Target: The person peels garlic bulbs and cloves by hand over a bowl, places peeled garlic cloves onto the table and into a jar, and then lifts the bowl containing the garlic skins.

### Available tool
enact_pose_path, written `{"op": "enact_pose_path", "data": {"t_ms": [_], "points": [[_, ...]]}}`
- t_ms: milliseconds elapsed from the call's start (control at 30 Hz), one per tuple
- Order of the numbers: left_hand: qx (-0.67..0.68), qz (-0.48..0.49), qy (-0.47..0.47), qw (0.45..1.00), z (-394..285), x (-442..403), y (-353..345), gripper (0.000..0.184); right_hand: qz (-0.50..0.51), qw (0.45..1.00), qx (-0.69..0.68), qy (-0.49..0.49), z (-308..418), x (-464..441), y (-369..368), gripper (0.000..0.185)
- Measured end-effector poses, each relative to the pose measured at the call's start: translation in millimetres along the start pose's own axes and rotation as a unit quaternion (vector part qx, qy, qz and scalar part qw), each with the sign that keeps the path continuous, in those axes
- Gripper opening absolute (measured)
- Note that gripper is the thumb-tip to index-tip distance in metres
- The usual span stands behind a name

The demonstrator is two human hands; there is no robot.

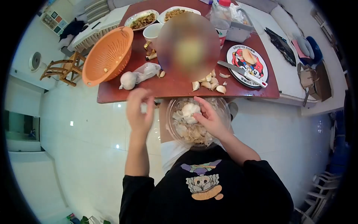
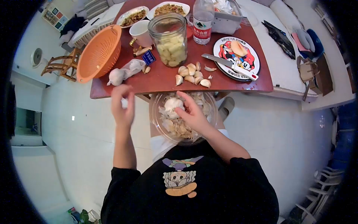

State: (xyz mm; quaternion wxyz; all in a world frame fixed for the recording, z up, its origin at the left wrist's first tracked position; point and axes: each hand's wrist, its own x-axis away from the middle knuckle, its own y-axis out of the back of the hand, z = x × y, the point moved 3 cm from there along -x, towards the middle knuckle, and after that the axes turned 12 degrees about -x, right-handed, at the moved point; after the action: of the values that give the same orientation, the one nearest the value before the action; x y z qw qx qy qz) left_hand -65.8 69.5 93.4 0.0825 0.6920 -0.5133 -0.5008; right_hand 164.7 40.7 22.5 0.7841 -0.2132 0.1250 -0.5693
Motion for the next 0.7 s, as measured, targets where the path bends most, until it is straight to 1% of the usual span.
{"op": "enact_pose_path", "data": {"t_ms": [33, 67, 100, 133, 200, 233, 267, 300, 333, 367, 433, 467, 533, 567, 633, 667, 700], "points": [[0.074, 0.098, 0.075, 0.990, -5.2, 20.8, -15.2, 0.031, -0.017, 0.999, -0.022, -0.020, -2.6, 3.2, 3.0, 0.050], [0.147, 0.194, 0.147, 0.959, -12.8, 41.8, -31.8, 0.032, -0.034, 0.998, -0.044, -0.040, -5.6, 6.3, 5.6, 0.049], [0.234, 0.258, 0.203, 0.915, -26.2, 57.9, -45.8, 0.034, -0.013, 0.999, -0.048, -0.016, -10.8, 7.2, 8.8, 0.043], [0.318, 0.317, 0.257, 0.856, -38.6, 71.9, -59.3, 0.035, -0.015, 0.999, -0.036, 0.008, -15.8, 7.8, 10.6, 0.041], [0.439, 0.339, 0.301, 0.776, -47.9, 91.0, -81.5, 0.037, -0.017, 0.998, -0.009, 0.057, -19.8, 8.0, 10.6, 0.036], [0.494, 0.346, 0.321, 0.730, -52.4, 98.8, -88.1, 0.039, -0.038, 0.999, -0.023, -0.016, -21.7, 11.7, 12.1, 0.033], [0.506, 0.336, 0.342, 0.717, -54.3, 103.9, -92.7, 0.041, -0.036, 0.995, 0.093, 0.002, -15.2, 14.7, 12.7, 0.035], [0.517, 0.326, 0.362, 0.704, -56.4, 105.4, -96.0, 0.044, -0.031, 0.978, 0.207, 0.020, -4.4, 16.2, 10.3, 0.037], [0.527, 0.316, 0.381, 0.691, -57.3, 107.2, -97.8, 0.047, -0.026, 0.947, 0.317, 0.039, 1.1, 16.7, 9.5, 0.038], [0.519, 0.319, 0.381, 0.696, -55.5, 110.4, -99.9, 0.046, -0.031, 0.886, 0.429, 0.170, 7.1, 16.7, 6.3, 0.044], [0.502, 0.329, 0.378, 0.705, -49.1, 116.8, -103.7, 0.045, -0.029, 0.839, 0.513, 0.180, 21.8, 14.8, 0.4, 0.044], [0.479, 0.338, 0.354, 0.729, -48.7, 116.2, -102.6, 0.044, -0.029, 0.812, 0.554, 0.185, 27.8, 14.5, -1.8, 0.044], [0.431, 0.355, 0.303, 0.773, -49.4, 112.3, -99.2, 0.043, 0.007, 0.830, 0.543, 0.129, 25.4, 11.7, -2.7, 0.040], [0.428, 0.355, 0.296, 0.777, -51.5, 111.6, -97.8, 0.042, 0.027, 0.837, 0.537, 0.101, 23.3, 11.2, -3.0, 0.039], [0.423, 0.352, 0.282, 0.786, -55.2, 109.4, -94.5, 0.041, 0.021, 0.859, 0.497, 0.118, 9.7, 10.2, 4.5, 0.034], [0.422, 0.363, 0.286, 0.780, -55.7, 108.6, -94.5, 0.042, 0.019, 0.870, 0.477, 0.126, 4.9, 9.5, 6.9, 0.032], [0.421, 0.375, 0.291, 0.773, -55.7, 107.9, -94.8, 0.042, 0.013, 0.876, 0.468, 0.114, 4.2, 8.7, 7.3, 0.029]]}}
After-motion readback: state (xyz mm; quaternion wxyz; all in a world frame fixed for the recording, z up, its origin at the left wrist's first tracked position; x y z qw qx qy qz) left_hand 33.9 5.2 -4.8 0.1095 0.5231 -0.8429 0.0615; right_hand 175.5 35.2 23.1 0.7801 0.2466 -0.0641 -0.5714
